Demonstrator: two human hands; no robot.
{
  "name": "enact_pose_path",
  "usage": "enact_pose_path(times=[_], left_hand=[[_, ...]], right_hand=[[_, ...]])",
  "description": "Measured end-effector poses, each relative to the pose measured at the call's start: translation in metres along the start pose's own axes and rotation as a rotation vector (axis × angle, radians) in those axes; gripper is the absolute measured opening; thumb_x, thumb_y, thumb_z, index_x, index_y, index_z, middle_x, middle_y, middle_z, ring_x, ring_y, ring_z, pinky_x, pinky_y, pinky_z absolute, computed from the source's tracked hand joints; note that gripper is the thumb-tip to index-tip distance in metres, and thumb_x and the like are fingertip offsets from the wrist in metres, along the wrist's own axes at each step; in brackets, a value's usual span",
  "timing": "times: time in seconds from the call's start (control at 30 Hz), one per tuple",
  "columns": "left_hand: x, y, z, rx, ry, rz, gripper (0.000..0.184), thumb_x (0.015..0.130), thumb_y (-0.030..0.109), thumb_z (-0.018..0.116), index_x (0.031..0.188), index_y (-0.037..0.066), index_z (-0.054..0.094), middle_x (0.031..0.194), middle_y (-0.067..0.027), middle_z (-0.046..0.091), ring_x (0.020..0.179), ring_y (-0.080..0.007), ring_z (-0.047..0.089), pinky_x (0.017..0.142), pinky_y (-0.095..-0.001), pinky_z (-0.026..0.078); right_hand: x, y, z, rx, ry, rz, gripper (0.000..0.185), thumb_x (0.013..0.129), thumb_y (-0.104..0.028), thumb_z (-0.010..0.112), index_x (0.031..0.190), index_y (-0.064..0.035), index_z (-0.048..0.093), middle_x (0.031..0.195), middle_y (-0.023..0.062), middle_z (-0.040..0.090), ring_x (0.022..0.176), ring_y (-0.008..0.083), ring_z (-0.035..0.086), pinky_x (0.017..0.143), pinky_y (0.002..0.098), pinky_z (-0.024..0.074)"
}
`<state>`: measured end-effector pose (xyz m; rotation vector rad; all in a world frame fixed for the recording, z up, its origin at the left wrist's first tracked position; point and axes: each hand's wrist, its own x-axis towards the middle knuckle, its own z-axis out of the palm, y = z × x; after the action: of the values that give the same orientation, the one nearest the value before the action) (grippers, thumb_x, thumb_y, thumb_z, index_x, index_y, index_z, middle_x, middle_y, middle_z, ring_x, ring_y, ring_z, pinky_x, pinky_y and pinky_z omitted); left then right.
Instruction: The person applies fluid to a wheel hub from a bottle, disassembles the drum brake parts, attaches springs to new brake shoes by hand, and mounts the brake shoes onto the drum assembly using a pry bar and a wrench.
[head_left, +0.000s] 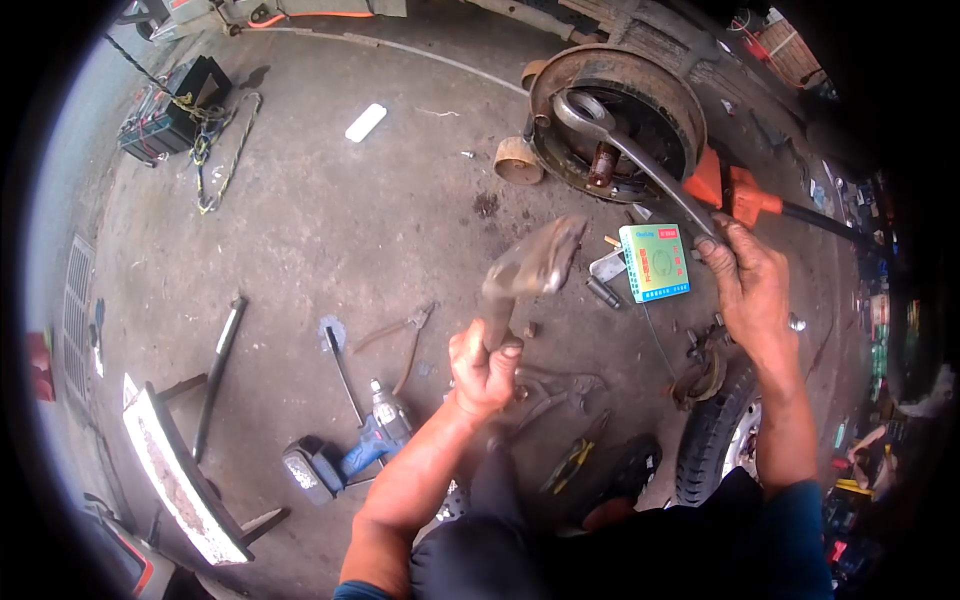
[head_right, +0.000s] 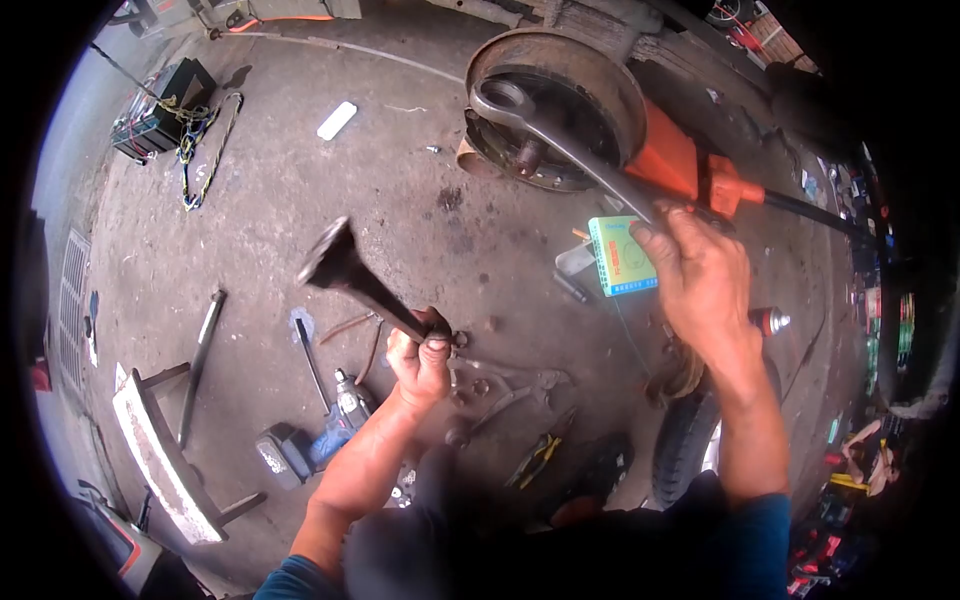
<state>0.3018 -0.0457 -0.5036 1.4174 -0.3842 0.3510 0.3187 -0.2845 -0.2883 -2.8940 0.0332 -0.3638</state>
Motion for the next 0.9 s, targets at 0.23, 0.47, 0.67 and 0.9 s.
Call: enact_pose_path(times=[0.23, 0.47, 0.67, 0.9], left_hand=[[0.032, 0.008, 0.018, 0.207, -0.226, -0.467, 0.016, 0.089, 0.012, 0.061, 0.084, -0.002, 0.054, 0.061, -0.0106, 0.054, 0.052, -0.0236, 0.056, 0.050, -0.0342, 0.043], [0.019, -0.005, 0.025, 0.184, -0.184, -0.384, 0.010, 0.089, 0.009, 0.060, 0.090, -0.001, 0.057, 0.064, -0.0169, 0.064, 0.054, -0.0303, 0.065, 0.049, -0.0365, 0.047], [0.022, 0.000, 0.016, 0.136, -0.143, -0.183, 0.021, 0.092, 0.017, 0.060, 0.086, -0.002, 0.054, 0.063, -0.0167, 0.064, 0.056, -0.0338, 0.065, 0.050, -0.0380, 0.047], [0.027, 0.007, 0.015, 0.240, -0.131, -0.257, 0.024, 0.092, 0.018, 0.061, 0.082, -0.002, 0.051, 0.063, -0.0177, 0.064, 0.053, -0.0362, 0.063, 0.049, -0.0401, 0.046]], right_hand=[[0.004, -0.006, -0.004, 0.006, -0.016, -0.013, 0.027, 0.090, -0.017, 0.063, 0.106, 0.0042, 0.066, 0.085, 0.0230, 0.066, 0.078, 0.0368, 0.068, 0.067, 0.0391, 0.0509], [0.008, -0.006, -0.005, 0.057, -0.090, 0.047, 0.031, 0.090, -0.019, 0.064, 0.110, 0.0054, 0.064, 0.083, 0.0237, 0.066, 0.073, 0.0342, 0.067, 0.068, 0.0370, 0.0507], [0.007, -0.003, -0.002, 0.125, -0.094, 0.096, 0.030, 0.093, -0.018, 0.060, 0.111, 0.0058, 0.063, 0.083, 0.0237, 0.067, 0.074, 0.0291, 0.067, 0.071, 0.0353, 0.0502], [0.004, -0.001, -0.001, 0.099, -0.106, 0.141, 0.033, 0.093, -0.021, 0.061, 0.110, 0.0071, 0.063, 0.086, 0.0245, 0.067, 0.079, 0.0288, 0.069, 0.073, 0.0359, 0.0503]])
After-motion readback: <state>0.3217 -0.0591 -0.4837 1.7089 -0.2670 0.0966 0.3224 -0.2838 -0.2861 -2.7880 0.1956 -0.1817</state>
